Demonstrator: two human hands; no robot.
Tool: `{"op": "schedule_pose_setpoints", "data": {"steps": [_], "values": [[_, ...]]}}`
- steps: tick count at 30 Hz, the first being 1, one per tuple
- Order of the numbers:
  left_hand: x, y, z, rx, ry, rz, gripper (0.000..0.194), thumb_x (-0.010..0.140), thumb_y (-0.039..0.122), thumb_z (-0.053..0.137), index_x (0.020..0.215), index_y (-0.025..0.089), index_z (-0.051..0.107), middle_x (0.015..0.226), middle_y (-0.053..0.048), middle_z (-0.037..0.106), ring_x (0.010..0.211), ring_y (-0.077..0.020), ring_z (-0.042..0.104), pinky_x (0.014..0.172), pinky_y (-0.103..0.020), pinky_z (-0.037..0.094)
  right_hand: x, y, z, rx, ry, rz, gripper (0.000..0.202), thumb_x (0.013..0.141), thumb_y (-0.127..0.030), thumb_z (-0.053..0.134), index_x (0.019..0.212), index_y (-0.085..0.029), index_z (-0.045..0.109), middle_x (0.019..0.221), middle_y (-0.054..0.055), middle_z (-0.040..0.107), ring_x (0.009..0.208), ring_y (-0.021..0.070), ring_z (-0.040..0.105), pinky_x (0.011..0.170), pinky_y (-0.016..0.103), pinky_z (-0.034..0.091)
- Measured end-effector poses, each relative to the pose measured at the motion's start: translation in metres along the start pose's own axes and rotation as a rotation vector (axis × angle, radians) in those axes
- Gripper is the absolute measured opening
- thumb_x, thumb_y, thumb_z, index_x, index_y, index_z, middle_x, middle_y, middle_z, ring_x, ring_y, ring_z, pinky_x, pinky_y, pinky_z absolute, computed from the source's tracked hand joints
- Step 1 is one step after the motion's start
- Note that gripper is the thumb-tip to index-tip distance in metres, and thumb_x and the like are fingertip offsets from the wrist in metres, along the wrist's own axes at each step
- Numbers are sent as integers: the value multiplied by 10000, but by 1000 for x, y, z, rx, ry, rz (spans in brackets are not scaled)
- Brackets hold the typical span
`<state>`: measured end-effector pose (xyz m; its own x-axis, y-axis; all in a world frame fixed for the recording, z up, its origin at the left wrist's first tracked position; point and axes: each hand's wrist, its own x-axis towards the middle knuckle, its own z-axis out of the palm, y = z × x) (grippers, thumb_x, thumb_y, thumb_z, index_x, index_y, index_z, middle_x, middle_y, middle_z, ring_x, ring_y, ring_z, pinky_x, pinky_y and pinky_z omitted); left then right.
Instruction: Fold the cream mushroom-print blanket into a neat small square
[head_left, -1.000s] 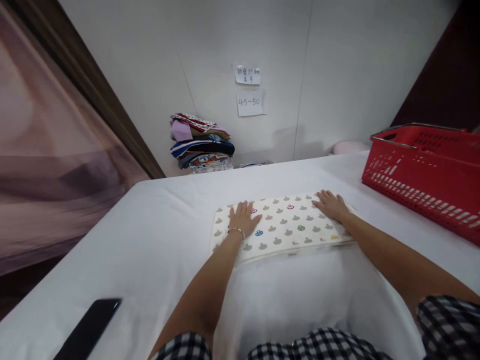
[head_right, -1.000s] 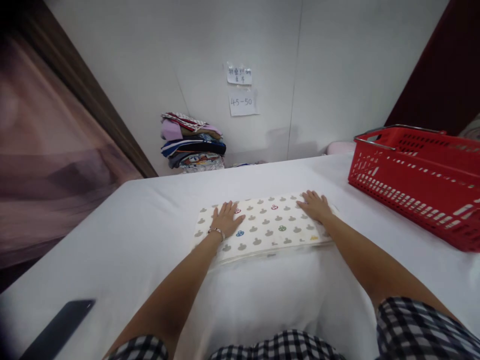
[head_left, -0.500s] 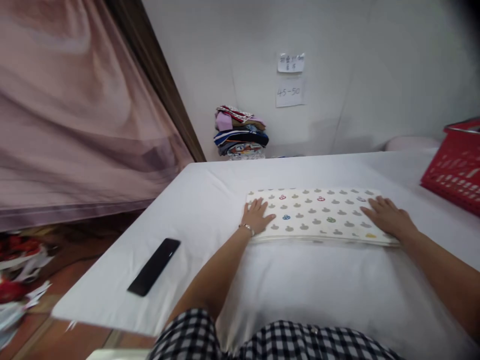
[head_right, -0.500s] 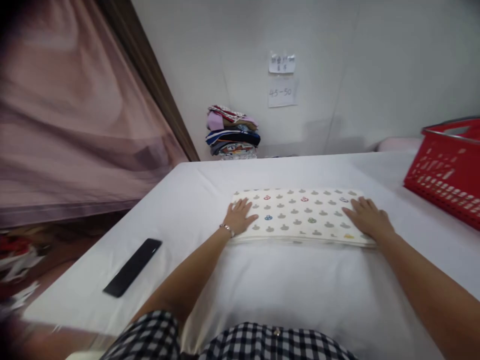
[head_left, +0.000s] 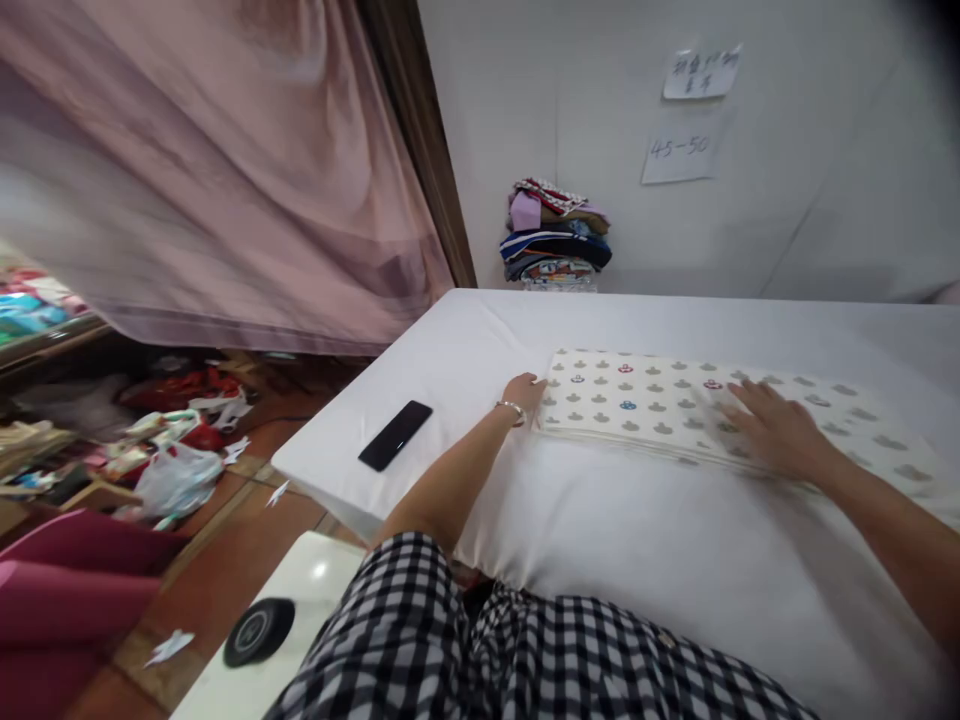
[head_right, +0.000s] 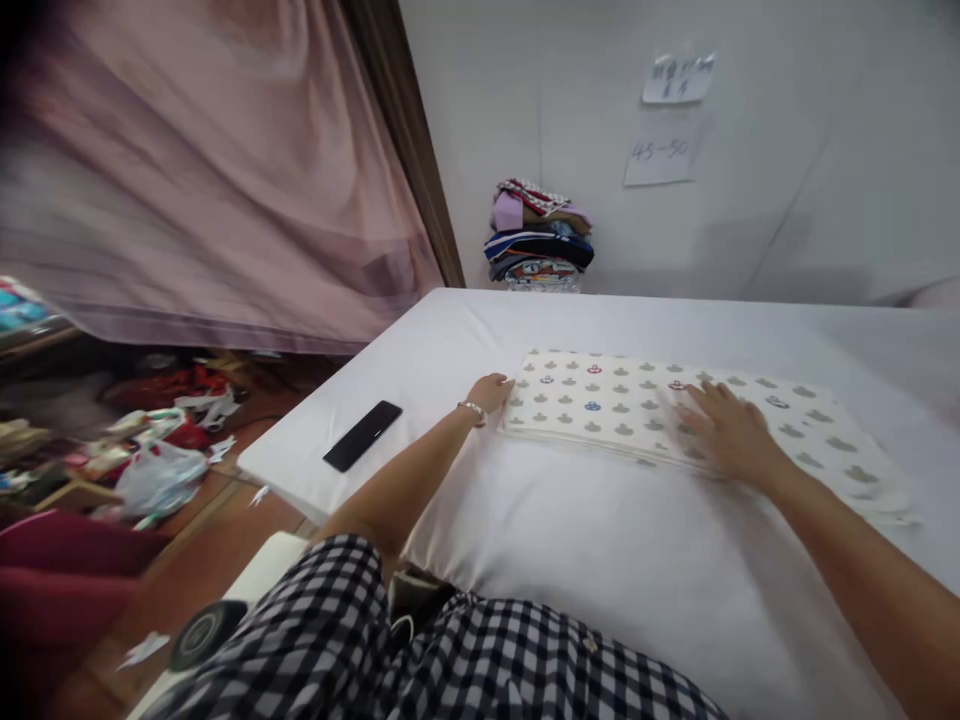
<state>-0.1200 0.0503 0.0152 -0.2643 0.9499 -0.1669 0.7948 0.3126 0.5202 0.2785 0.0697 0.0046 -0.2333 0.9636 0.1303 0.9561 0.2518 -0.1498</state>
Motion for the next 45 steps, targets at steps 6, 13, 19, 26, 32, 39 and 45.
{"op": "schedule_pose_setpoints", "data": {"steps": [6, 13, 19, 26, 32, 39, 45], "values": [[-15, 2, -2, -33, -60, -84, 400, 818, 428, 594, 1094, 142, 643, 898, -85, 715, 826, -181, 658, 711, -238, 484, 2, -93, 5, 134, -84, -284, 646, 932, -560, 187, 1445, -203, 352, 1545, 75, 224, 1427, 259, 131, 1141, 512, 141], [-52, -9, -10, -68, -124, -126, 397, 826, 517, 541, 757, 151, 678, 638, -55, 644, 642, -157, 599, 563, -233, 437, -9, -141, 35, 201, -99, -594, 528, 932, -498, 282, 1334, -246, 514, 1423, 67, 458, 1366, 286, 311, 1090, 509, 280], [-61, -8, 0, -94, -144, -116, 397, 759, 549, 590, 728, 159, 661, 716, -49, 639, 619, -151, 570, 520, -235, 419, -10, -157, 53, 167, -71, -641, 482, 903, -428, 350, 1266, -199, 567, 1365, 105, 514, 1299, 276, 408, 1067, 468, 313], [-50, -9, -1, -199, -59, -139, 256, 739, 395, 615, 765, 146, 668, 708, -38, 623, 616, -137, 562, 534, -231, 421, -16, -163, 56, 157, -50, -624, 509, 903, -419, 348, 1337, -198, 492, 1398, 102, 476, 1307, 274, 389, 1075, 463, 293], [-56, -15, -1, -215, -102, -230, 249, 745, 406, 613, 776, 163, 658, 707, -36, 609, 569, -136, 549, 492, -243, 412, -22, -168, 62, 140, -11, -620, 491, 907, -379, 339, 1335, -191, 489, 1422, 108, 451, 1326, 267, 368, 1089, 476, 254], [-65, -15, -4, -249, -112, -218, 447, 768, 610, 547, 752, 169, 620, 741, -47, 597, 566, -133, 531, 442, -229, 384, -27, -166, 69, 151, 88, -629, 450, 915, -358, 361, 1290, -174, 529, 1384, 112, 495, 1301, 258, 404, 1076, 474, 285], [-69, -16, 1, -248, -104, -191, 430, 676, 610, 658, 762, 191, 614, 797, -41, 615, 595, -151, 549, 434, -236, 382, -25, -165, 72, 214, 163, -656, 424, 910, -337, 401, 1276, -180, 548, 1330, 112, 545, 1254, 272, 456, 1028, 496, 349]]}}
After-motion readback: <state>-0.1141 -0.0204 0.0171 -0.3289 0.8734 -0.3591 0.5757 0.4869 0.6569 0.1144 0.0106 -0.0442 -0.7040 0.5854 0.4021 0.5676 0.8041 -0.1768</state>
